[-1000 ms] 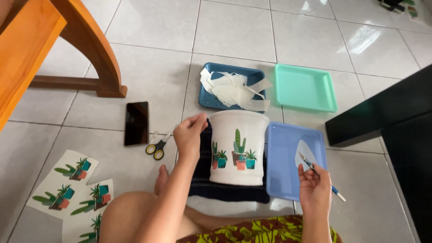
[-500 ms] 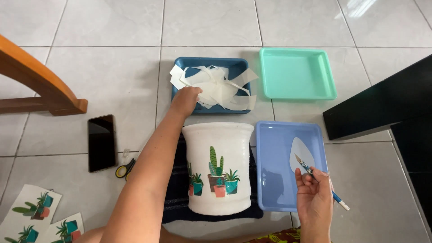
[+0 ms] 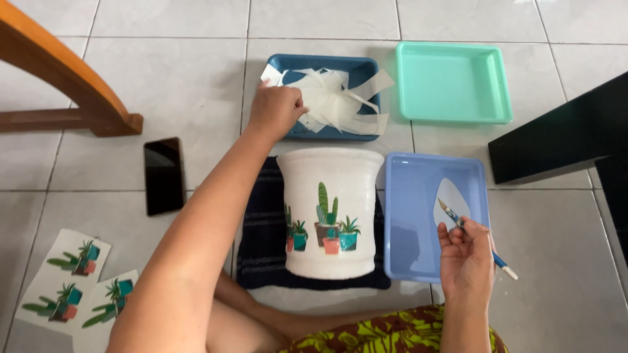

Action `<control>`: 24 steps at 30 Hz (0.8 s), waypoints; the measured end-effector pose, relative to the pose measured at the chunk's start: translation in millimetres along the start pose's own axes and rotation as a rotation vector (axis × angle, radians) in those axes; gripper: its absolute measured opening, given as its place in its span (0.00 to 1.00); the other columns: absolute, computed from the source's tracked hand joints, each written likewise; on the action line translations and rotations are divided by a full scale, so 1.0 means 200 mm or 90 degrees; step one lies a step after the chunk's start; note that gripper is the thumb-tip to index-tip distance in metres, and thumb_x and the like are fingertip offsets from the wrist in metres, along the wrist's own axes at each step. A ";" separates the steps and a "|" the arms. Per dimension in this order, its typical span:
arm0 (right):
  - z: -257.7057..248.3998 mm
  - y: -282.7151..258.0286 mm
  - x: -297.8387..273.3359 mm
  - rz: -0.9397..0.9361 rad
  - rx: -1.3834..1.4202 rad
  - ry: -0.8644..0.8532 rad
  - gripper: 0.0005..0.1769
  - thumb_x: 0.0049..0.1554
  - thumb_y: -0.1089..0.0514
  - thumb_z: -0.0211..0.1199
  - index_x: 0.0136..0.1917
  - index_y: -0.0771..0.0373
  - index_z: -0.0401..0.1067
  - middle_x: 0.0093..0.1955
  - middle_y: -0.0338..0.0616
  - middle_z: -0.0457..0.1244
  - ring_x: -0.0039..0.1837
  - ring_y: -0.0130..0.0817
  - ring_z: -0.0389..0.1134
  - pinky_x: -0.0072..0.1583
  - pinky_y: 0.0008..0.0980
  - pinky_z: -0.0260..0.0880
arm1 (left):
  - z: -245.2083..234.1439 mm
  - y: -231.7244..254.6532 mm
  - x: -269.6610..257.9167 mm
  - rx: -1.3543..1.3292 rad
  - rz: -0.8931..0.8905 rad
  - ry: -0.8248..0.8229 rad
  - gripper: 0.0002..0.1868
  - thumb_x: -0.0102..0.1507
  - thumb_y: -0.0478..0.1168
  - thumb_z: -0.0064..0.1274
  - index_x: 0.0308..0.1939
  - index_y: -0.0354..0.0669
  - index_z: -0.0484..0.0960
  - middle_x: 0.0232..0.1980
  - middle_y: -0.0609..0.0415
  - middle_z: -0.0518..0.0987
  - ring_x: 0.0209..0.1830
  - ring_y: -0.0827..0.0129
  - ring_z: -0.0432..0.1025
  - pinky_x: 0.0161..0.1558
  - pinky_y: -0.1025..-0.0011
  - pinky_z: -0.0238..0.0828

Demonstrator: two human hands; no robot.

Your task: Applying cactus-themed decals to a white vase and cutting out more decals from a sheet using scissors.

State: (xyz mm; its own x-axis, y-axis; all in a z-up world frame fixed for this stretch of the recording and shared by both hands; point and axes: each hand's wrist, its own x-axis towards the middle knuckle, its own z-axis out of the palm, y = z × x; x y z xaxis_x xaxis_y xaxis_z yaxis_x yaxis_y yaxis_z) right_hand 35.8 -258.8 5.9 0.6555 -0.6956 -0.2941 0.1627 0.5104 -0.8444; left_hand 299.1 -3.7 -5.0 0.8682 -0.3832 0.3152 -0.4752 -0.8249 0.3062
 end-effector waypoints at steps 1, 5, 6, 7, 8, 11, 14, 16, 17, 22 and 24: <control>-0.01 -0.01 -0.01 0.002 -0.002 -0.001 0.06 0.52 0.60 0.55 0.43 0.64 0.67 0.30 0.35 0.55 0.36 0.19 0.56 0.56 0.30 0.67 | -0.04 0.05 -0.05 0.000 -0.003 0.000 0.10 0.53 0.40 0.59 0.20 0.46 0.76 0.18 0.59 0.75 0.21 0.66 0.69 0.63 0.58 0.51; 0.00 0.00 -0.08 -0.024 -0.033 -0.093 0.06 0.53 0.64 0.56 0.46 0.65 0.67 0.35 0.39 0.59 0.39 0.23 0.60 0.56 0.27 0.67 | -0.21 0.24 -0.37 -0.346 -0.129 0.161 0.15 0.58 0.42 0.51 0.46 0.40 0.72 0.41 0.53 0.75 0.39 0.68 0.70 0.41 0.72 0.67; 0.00 0.00 -0.09 -0.035 -0.049 -0.117 0.08 0.53 0.66 0.56 0.48 0.67 0.66 0.40 0.44 0.60 0.42 0.27 0.61 0.56 0.26 0.67 | -0.25 0.30 -0.47 -0.511 -0.182 0.164 0.21 0.58 0.40 0.49 0.53 0.37 0.67 0.47 0.50 0.73 0.43 0.69 0.69 0.45 0.73 0.68; 0.03 0.00 -0.14 -0.034 -0.051 -0.122 0.08 0.53 0.66 0.56 0.48 0.67 0.66 0.40 0.44 0.60 0.42 0.27 0.61 0.56 0.26 0.67 | -0.30 0.38 -0.60 -0.510 -0.185 0.169 0.21 0.58 0.40 0.49 0.53 0.37 0.67 0.47 0.50 0.73 0.43 0.69 0.69 0.45 0.73 0.68; 0.05 -0.01 -0.18 -0.054 -0.075 -0.161 0.07 0.53 0.67 0.57 0.47 0.68 0.67 0.40 0.43 0.61 0.42 0.26 0.62 0.56 0.26 0.68 | -0.35 0.46 -0.72 -0.585 -0.321 0.152 0.23 0.57 0.39 0.48 0.55 0.40 0.64 0.49 0.49 0.70 0.44 0.69 0.67 0.46 0.73 0.66; 0.09 0.00 -0.34 -0.154 -0.269 -0.235 0.03 0.53 0.68 0.56 0.43 0.68 0.65 0.37 0.45 0.61 0.43 0.30 0.66 0.52 0.26 0.67 | -0.42 0.65 -1.02 -0.748 -0.622 0.112 0.28 0.55 0.39 0.48 0.58 0.44 0.58 0.52 0.50 0.63 0.49 0.69 0.62 0.50 0.72 0.61; 0.11 0.04 -0.45 -0.255 -0.466 -0.316 0.05 0.51 0.69 0.58 0.42 0.68 0.65 0.35 0.45 0.63 0.40 0.30 0.66 0.42 0.23 0.64 | -0.37 0.75 -1.19 -0.934 -0.860 0.063 0.31 0.52 0.44 0.49 0.56 0.46 0.54 0.51 0.49 0.60 0.48 0.69 0.57 0.46 0.72 0.55; 0.12 0.07 -0.48 -0.271 -0.497 -0.366 0.09 0.48 0.67 0.62 0.44 0.67 0.68 0.35 0.45 0.66 0.35 0.25 0.64 0.37 0.19 0.61 | -0.32 0.77 -1.23 -1.035 -0.935 0.037 0.33 0.50 0.47 0.50 0.54 0.45 0.54 0.49 0.48 0.60 0.43 0.70 0.57 0.40 0.72 0.52; 0.14 0.08 -0.48 -0.254 -0.497 -0.395 0.09 0.47 0.70 0.62 0.44 0.67 0.70 0.34 0.42 0.65 0.34 0.22 0.60 0.36 0.17 0.58 | -0.29 0.77 -1.23 -1.046 -0.937 0.036 0.35 0.51 0.47 0.52 0.56 0.45 0.51 0.49 0.49 0.59 0.44 0.69 0.59 0.40 0.72 0.56; 0.21 0.10 -0.48 -0.198 -0.423 -0.420 0.05 0.50 0.68 0.60 0.43 0.68 0.71 0.38 0.39 0.61 0.36 0.21 0.55 0.40 0.17 0.55 | -0.30 0.83 -1.16 -1.163 -0.902 0.073 0.40 0.50 0.46 0.55 0.56 0.49 0.44 0.52 0.45 0.57 0.48 0.68 0.59 0.40 0.72 0.60; 0.22 0.12 -0.48 -0.202 -0.438 -0.413 0.05 0.51 0.68 0.59 0.44 0.68 0.70 0.35 0.40 0.61 0.36 0.20 0.55 0.40 0.16 0.56 | -0.31 0.83 -1.14 -1.272 -0.854 0.103 0.39 0.51 0.38 0.55 0.55 0.53 0.41 0.55 0.43 0.53 0.50 0.65 0.55 0.40 0.73 0.60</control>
State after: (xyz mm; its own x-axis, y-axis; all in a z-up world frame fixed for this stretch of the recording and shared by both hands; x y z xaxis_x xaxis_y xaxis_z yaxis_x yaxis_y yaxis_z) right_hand 9.5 -156.8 33.0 0.9651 -0.2332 0.1189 0.0727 -0.1978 -0.9775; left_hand 13.1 -28.4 29.5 0.7235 -0.1031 -0.6826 0.5002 0.7597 0.4154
